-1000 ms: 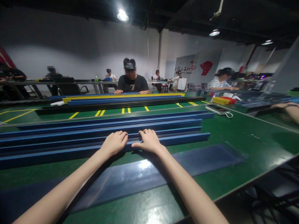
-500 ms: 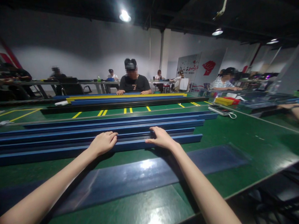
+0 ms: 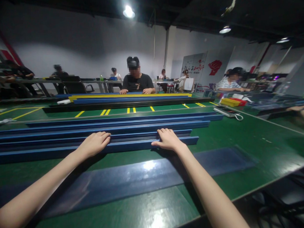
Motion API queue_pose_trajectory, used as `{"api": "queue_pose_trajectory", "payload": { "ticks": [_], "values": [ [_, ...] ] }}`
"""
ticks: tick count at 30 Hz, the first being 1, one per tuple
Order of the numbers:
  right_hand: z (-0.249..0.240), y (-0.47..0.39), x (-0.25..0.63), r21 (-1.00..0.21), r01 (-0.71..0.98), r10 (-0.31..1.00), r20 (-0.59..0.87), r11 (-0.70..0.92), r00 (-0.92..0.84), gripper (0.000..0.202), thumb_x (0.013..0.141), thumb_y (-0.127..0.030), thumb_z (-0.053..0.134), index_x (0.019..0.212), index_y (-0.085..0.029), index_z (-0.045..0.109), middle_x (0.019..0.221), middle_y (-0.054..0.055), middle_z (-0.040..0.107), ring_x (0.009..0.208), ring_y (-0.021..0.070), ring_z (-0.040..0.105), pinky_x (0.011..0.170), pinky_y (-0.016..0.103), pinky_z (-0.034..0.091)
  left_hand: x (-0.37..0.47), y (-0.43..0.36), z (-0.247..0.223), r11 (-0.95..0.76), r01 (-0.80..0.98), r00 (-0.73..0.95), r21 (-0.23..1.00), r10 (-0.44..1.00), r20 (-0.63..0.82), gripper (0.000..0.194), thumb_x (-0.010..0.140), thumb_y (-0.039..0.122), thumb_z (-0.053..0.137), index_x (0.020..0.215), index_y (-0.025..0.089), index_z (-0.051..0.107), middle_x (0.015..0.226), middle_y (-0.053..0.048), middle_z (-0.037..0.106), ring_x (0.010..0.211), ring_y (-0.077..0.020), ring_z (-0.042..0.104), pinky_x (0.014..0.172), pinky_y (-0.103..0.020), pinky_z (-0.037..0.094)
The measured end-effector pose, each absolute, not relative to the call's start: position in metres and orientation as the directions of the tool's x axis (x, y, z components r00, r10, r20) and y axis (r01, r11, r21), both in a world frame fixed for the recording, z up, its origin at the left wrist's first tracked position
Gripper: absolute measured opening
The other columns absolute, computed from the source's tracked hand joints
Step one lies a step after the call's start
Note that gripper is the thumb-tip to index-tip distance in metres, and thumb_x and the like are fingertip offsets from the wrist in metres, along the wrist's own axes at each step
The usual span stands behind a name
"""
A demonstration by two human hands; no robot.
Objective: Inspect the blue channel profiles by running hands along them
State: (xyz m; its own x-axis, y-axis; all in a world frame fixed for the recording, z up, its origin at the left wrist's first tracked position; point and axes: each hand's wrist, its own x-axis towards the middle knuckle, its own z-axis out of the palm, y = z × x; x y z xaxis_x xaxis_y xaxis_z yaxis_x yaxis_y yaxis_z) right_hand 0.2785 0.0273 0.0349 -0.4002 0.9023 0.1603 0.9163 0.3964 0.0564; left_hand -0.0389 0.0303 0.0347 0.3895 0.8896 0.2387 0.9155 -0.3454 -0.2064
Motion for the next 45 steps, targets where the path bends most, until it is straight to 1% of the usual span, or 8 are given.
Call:
{"api": "queue_pose_trajectory", "payload": {
  "ticks": [8, 12, 15, 20, 28, 34, 39, 45],
  "values": [
    [0.038, 0.024, 0.236, 0.115, 0.91, 0.893, 0.176, 0.399, -0.413, 0.063, 0.077, -0.062, 0.037, 0.107, -0.009, 0.051, 0.105, 0.018, 0.057, 0.098, 0.0296, 0.051, 0.08, 0.038, 0.034, 0.003, 0.034, 0.051, -0.417, 0.895, 0.447, -0.159, 0.841, 0.307, 0.036, 0.088, 0.027, 0.026, 0.094, 0.017, 0.06, 0.098, -0.006, 0.063, 0.092, -0.0188, 0.057, 0.078, -0.029, 0.04],
    [0.034, 0.022, 0.214, 0.082, 0.917, 0.888, 0.232, 0.389, -0.398, 0.066, 0.075, -0.065, 0.037, 0.108, -0.01, 0.051, 0.106, 0.017, 0.057, 0.098, 0.0291, 0.05, 0.082, 0.038, 0.033, 0.033, 0.037, 0.047, -0.42, 0.895, 0.446, -0.15, 0.835, 0.322, 0.036, 0.088, 0.025, 0.025, 0.091, 0.016, 0.06, 0.094, -0.007, 0.063, 0.09, -0.0205, 0.057, 0.075, -0.031, 0.04],
    [0.032, 0.022, 0.205, 0.05, 0.921, 0.889, 0.247, 0.386, -0.386, 0.066, 0.075, -0.066, 0.036, 0.109, -0.011, 0.05, 0.106, 0.017, 0.056, 0.098, 0.0284, 0.049, 0.083, 0.039, 0.032, 0.043, 0.038, 0.038, -0.388, 0.915, 0.404, -0.113, 0.871, 0.28, 0.036, 0.087, 0.025, 0.025, 0.089, 0.014, 0.06, 0.092, -0.009, 0.063, 0.086, -0.0209, 0.059, 0.072, -0.031, 0.041],
    [0.033, 0.024, 0.203, 0.023, 0.919, 0.89, 0.242, 0.393, -0.387, 0.067, 0.075, -0.067, 0.034, 0.109, -0.011, 0.051, 0.106, 0.016, 0.056, 0.099, 0.0279, 0.048, 0.083, 0.039, 0.032, 0.043, 0.039, 0.029, -0.327, 0.941, 0.336, -0.084, 0.883, 0.329, 0.037, 0.085, 0.026, 0.026, 0.086, 0.015, 0.061, 0.087, -0.009, 0.065, 0.083, -0.0209, 0.06, 0.072, -0.031, 0.042],
    [0.034, 0.026, 0.226, -0.049, 0.869, 0.845, 0.267, 0.492, -0.463, 0.06, 0.079, -0.059, 0.037, 0.118, -0.015, 0.046, 0.112, 0.012, 0.053, 0.106, 0.0225, 0.046, 0.086, 0.033, 0.032, 0.032, 0.045, 0.03, -0.337, 0.938, 0.345, -0.082, 0.885, 0.313, 0.04, 0.084, 0.026, 0.026, 0.092, 0.017, 0.064, 0.091, -0.008, 0.066, 0.087, -0.0193, 0.06, 0.075, -0.028, 0.043],
    [0.035, 0.031, 0.247, -0.032, 0.902, 0.874, 0.265, 0.431, -0.408, 0.05, 0.085, -0.053, 0.03, 0.112, -0.017, 0.051, 0.11, 0.01, 0.056, 0.103, 0.0204, 0.049, 0.084, 0.031, 0.033, 0.019, 0.044, 0.03, -0.298, 0.949, 0.314, -0.1, 0.901, 0.298, 0.04, 0.084, 0.027, 0.026, 0.093, 0.019, 0.064, 0.094, -0.006, 0.066, 0.087, -0.0196, 0.06, 0.073, -0.028, 0.043],
    [0.03, 0.037, 0.254, 0.02, 0.937, 0.907, 0.247, 0.349, -0.343, 0.048, 0.088, -0.051, 0.022, 0.102, -0.019, 0.056, 0.101, 0.008, 0.061, 0.095, 0.0195, 0.053, 0.078, 0.03, 0.035, 0.02, 0.04, 0.032, -0.253, 0.961, 0.276, -0.113, 0.915, 0.295, 0.038, 0.085, 0.027, 0.025, 0.093, 0.019, 0.062, 0.094, -0.005, 0.065, 0.086, -0.0183, 0.06, 0.071, -0.027, 0.042],
    [0.023, 0.035, 0.252, 0.067, 0.951, 0.895, 0.322, 0.303, -0.308, 0.044, 0.09, -0.043, 0.02, 0.099, -0.019, 0.056, 0.095, 0.007, 0.062, 0.092, 0.0193, 0.053, 0.079, 0.031, 0.033, 0.023, 0.039, 0.029, -0.245, 0.963, 0.269, -0.113, 0.909, 0.318, 0.037, 0.085, 0.025, 0.024, 0.092, 0.018, 0.061, 0.092, -0.006, 0.065, 0.086, -0.0188, 0.06, 0.072, -0.027, 0.041]
  ]
}}
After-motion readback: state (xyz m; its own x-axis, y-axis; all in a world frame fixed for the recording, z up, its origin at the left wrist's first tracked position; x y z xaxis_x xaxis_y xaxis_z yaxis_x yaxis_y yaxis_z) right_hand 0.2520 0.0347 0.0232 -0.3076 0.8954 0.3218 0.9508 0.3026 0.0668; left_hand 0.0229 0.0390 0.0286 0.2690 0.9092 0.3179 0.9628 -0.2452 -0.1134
